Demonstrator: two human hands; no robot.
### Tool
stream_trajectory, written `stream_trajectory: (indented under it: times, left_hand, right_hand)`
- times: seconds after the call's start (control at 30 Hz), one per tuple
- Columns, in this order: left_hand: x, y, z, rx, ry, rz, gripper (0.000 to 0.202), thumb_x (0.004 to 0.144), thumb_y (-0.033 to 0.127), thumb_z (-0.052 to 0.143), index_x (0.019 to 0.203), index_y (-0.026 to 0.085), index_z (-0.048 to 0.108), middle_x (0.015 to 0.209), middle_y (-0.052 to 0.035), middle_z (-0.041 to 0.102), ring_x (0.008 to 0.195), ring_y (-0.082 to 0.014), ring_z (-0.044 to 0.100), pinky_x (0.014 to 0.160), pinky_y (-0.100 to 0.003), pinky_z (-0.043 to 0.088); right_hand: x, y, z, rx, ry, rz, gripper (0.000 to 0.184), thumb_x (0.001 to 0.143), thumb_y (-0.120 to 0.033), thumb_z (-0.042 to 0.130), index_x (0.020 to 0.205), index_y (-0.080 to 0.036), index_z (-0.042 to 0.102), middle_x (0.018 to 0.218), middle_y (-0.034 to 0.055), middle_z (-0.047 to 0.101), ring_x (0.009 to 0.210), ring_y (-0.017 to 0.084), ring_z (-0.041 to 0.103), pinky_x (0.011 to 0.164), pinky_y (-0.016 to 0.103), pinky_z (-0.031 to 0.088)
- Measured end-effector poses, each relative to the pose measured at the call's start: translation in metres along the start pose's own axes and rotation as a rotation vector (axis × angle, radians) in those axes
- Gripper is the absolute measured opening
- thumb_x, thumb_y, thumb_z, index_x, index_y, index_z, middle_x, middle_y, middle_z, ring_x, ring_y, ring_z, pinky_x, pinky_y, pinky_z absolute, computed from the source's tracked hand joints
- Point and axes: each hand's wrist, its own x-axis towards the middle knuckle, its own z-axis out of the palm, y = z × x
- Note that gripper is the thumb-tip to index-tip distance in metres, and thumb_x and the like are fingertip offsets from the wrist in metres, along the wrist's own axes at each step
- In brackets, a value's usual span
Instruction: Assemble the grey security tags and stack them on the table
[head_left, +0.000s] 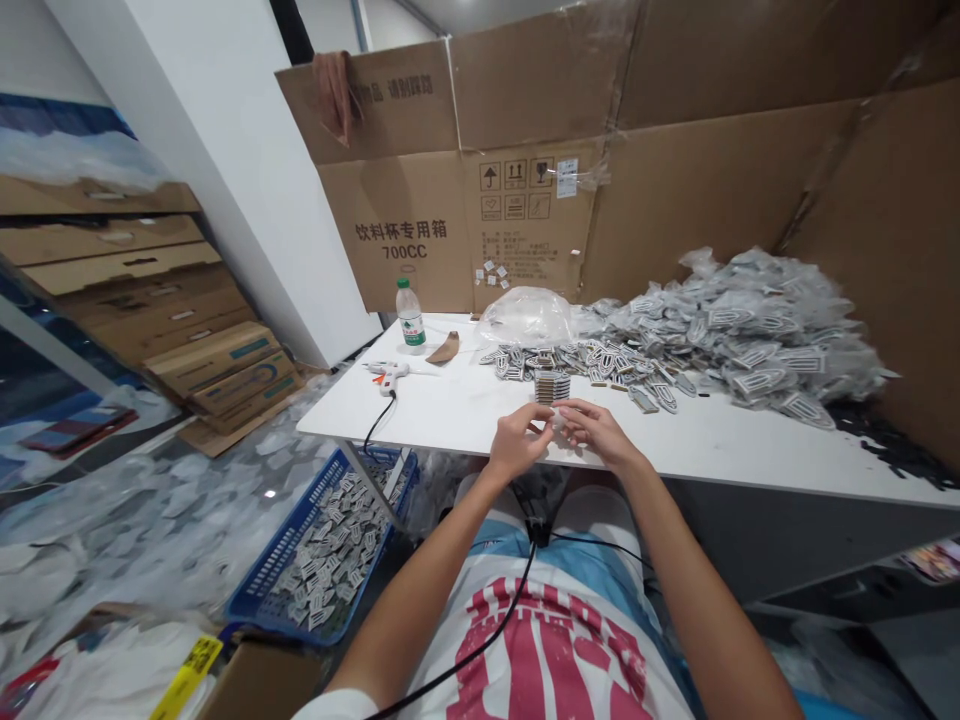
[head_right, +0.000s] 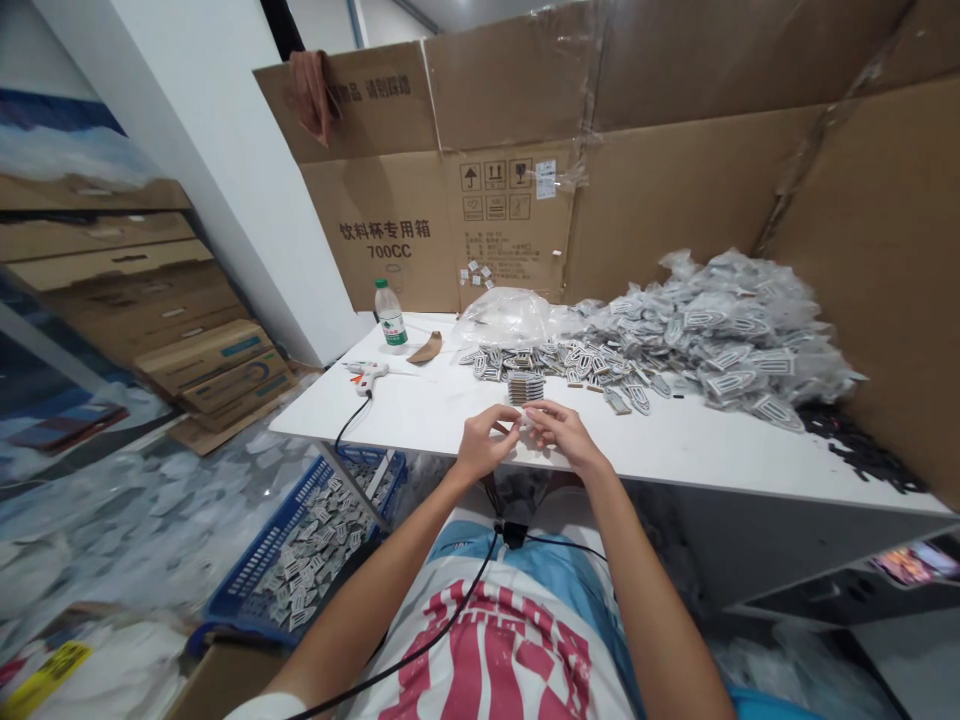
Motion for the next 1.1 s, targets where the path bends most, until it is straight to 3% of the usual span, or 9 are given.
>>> stream_trajectory:
  times: [0.23, 0.47, 0.57, 0.97, 1.1]
  left_hand:
    - [0.0028, 0.0022, -0.0018, 0.038, 0.012, 0.081, 0.019, 0.090, 0.007, 0.064, 0.098, 0.021, 0.074, 0.099, -0.0034, 0.075, 0.094, -0.0162, 0.072, 0.086, -0.031, 0.063]
    - [0.0013, 0.0054, -0.0009, 0.015, -0.031, 0.067, 0.013, 0.095, 0.026, 0.070, 0.105, 0.023, 0.077, 0.105, -0.0063, 0.074, 0.098, -0.0179, 0.072, 0.078, -0.029, 0.065]
    - [0.0021, 0.0043, -0.0010, 0.017, -0.039, 0.060, 0.013, 0.095, 0.033, 0.073, 0.102, 0.023, 0.078, 0.103, -0.0065, 0.074, 0.099, -0.0190, 0.072, 0.081, -0.031, 0.066]
    - [0.0029, -0.0004, 0.0002, 0.046, -0.017, 0.066, 0.009, 0.097, 0.027, 0.071, 0.093, 0.021, 0.076, 0.098, -0.0052, 0.074, 0.095, -0.0177, 0.073, 0.086, -0.033, 0.062]
    - [0.0020, -0.0008, 0.0001, 0.019, -0.028, 0.073, 0.012, 0.097, 0.030, 0.071, 0.094, 0.020, 0.075, 0.099, -0.0060, 0.074, 0.095, -0.0176, 0.072, 0.081, -0.031, 0.063]
  right_hand:
    - [-0.0019, -0.0029, 0.0021, 0.011, 0.006, -0.011, 0.054, 0.072, -0.055, 0.093, 0.112, -0.020, 0.081, 0.079, 0.0029, 0.070, 0.067, 0.015, 0.063, 0.058, 0.026, 0.051]
    - [-0.0027, -0.0038, 0.0037, -0.017, -0.001, -0.021, 0.051, 0.074, -0.054, 0.092, 0.112, -0.021, 0.081, 0.078, 0.0033, 0.072, 0.066, 0.017, 0.064, 0.060, 0.029, 0.052]
    - [-0.0027, -0.0038, 0.0053, -0.024, 0.011, -0.028, 0.051, 0.072, -0.055, 0.093, 0.109, -0.021, 0.081, 0.082, 0.0044, 0.074, 0.066, 0.017, 0.065, 0.059, 0.029, 0.052]
    - [-0.0061, -0.0089, 0.0088, -0.035, 0.036, -0.025, 0.057, 0.070, -0.059, 0.093, 0.108, -0.019, 0.079, 0.077, 0.0043, 0.073, 0.060, 0.016, 0.064, 0.057, 0.028, 0.050]
    - [-0.0064, -0.0096, 0.0089, -0.031, 0.041, -0.032, 0.057, 0.070, -0.058, 0.093, 0.108, -0.019, 0.079, 0.075, 0.0047, 0.073, 0.062, 0.017, 0.064, 0.058, 0.029, 0.050]
